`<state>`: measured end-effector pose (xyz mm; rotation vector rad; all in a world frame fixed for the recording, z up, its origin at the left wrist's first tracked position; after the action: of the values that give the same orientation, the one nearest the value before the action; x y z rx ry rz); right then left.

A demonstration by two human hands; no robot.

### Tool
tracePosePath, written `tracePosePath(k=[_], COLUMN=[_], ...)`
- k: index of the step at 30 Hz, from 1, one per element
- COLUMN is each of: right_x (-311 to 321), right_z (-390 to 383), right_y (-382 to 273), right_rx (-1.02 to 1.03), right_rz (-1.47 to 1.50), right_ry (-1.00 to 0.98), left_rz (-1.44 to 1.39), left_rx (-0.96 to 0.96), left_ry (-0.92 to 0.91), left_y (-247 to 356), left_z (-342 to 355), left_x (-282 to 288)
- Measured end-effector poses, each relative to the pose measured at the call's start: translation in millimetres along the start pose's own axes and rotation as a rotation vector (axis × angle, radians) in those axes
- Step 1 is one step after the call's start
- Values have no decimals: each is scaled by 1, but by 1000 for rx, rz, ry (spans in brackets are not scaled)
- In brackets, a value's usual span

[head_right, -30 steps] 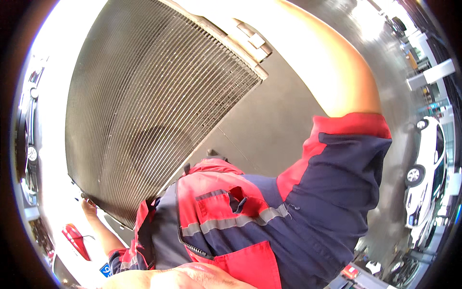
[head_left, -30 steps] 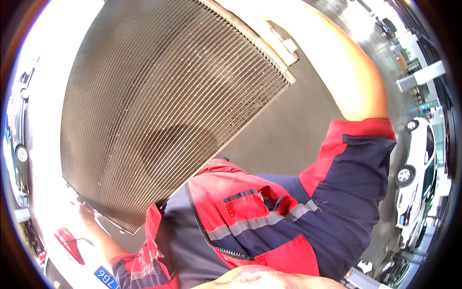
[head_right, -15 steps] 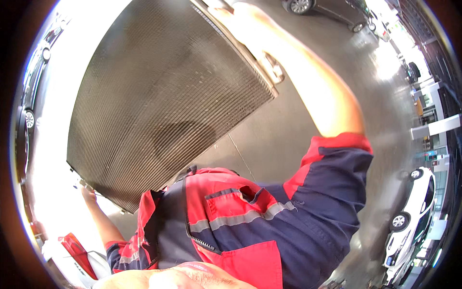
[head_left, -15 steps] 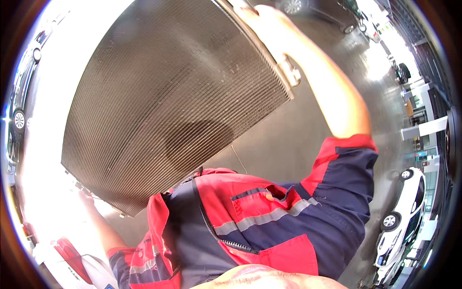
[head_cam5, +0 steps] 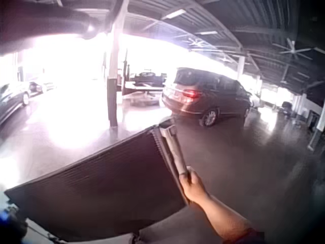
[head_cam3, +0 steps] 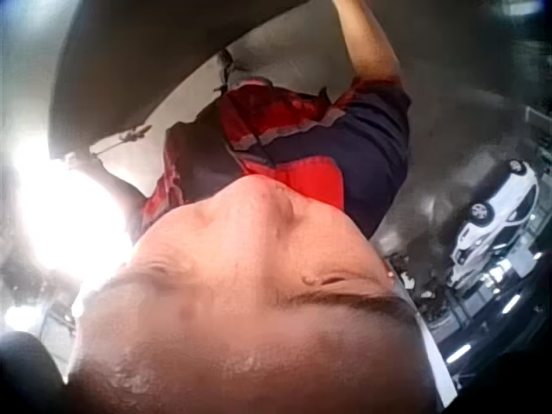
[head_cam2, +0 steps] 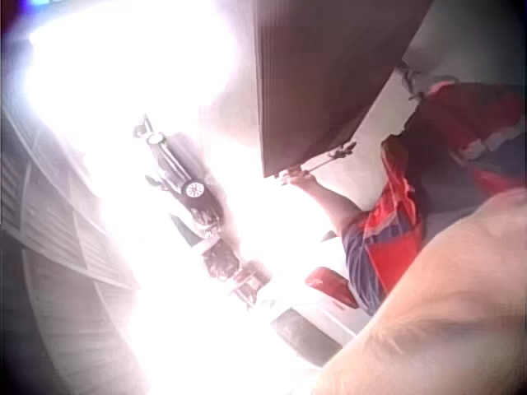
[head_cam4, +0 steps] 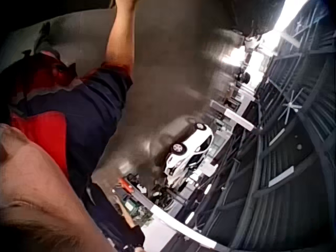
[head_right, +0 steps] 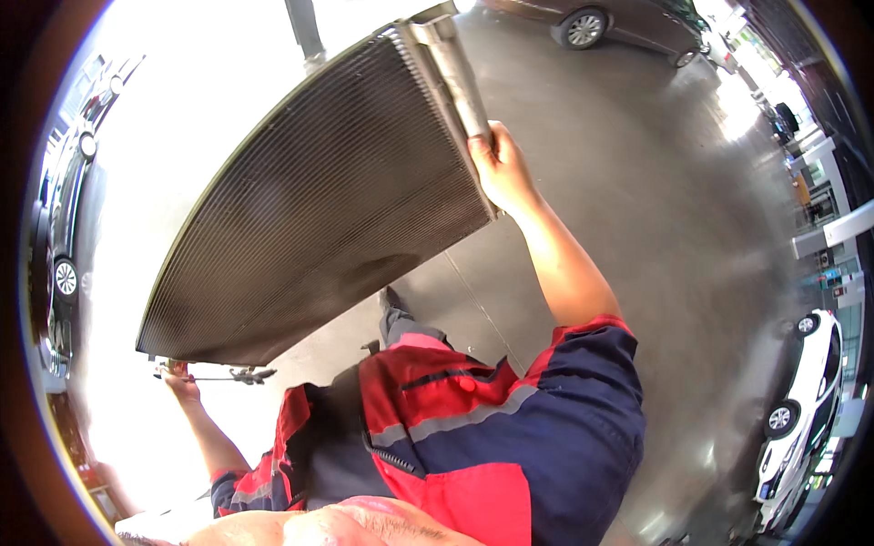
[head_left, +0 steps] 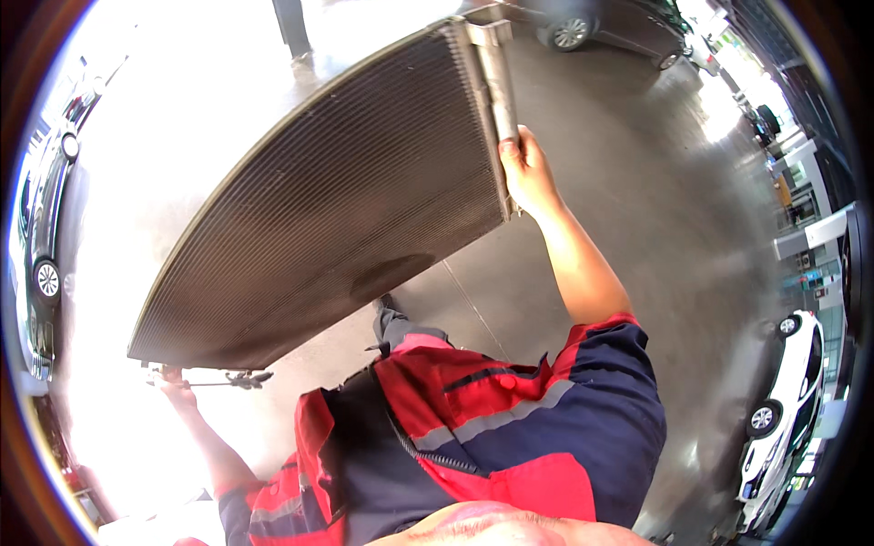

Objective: The person carries a radiator with both hands from a car area to a large white plastic bin.

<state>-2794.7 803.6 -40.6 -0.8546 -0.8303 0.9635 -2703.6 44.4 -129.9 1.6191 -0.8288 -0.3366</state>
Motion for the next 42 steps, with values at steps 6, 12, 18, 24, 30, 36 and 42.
tracePosePath(k=[6, 12, 18, 24, 30, 36, 42], right_x=[-18, -29, -36, 0, -11, -38, -76], right_z=[-19, -35, -23, -27, -51, -4, 18], right_y=[31, 20, 38, 81, 80, 110, 135], right_rx=[90, 75, -181, -189, -310, -235, -353], right_rz=[230, 225, 229, 219, 225, 330, 372], right_ry=[10, -45, 38, 184, 427, 495, 368], left_rz=[-125, -154, -109, -195, 22, 119, 56], left_rx=[1, 20, -60, -65, -169, -358, -392], left_ry=[104, 112, -32, -133, -51, -75, -88], left_y=[-2, -51, -93, -9, 104, 194, 234], left_z=[-12, -46, -20, -23, 10, 60, 38], left_x=[53, 136, 154, 75, 66, -11, -7])
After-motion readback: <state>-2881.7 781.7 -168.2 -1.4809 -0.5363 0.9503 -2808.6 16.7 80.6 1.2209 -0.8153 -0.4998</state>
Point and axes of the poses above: each hand's wrist, its own z-axis towards the middle knuckle, its own x-axis out of the back of the hand, y = z × x, the point moved 3 cm from there along z, towards the middle knuckle, and after that the axes turned 11 degrees about z, right-handed, at the moved point
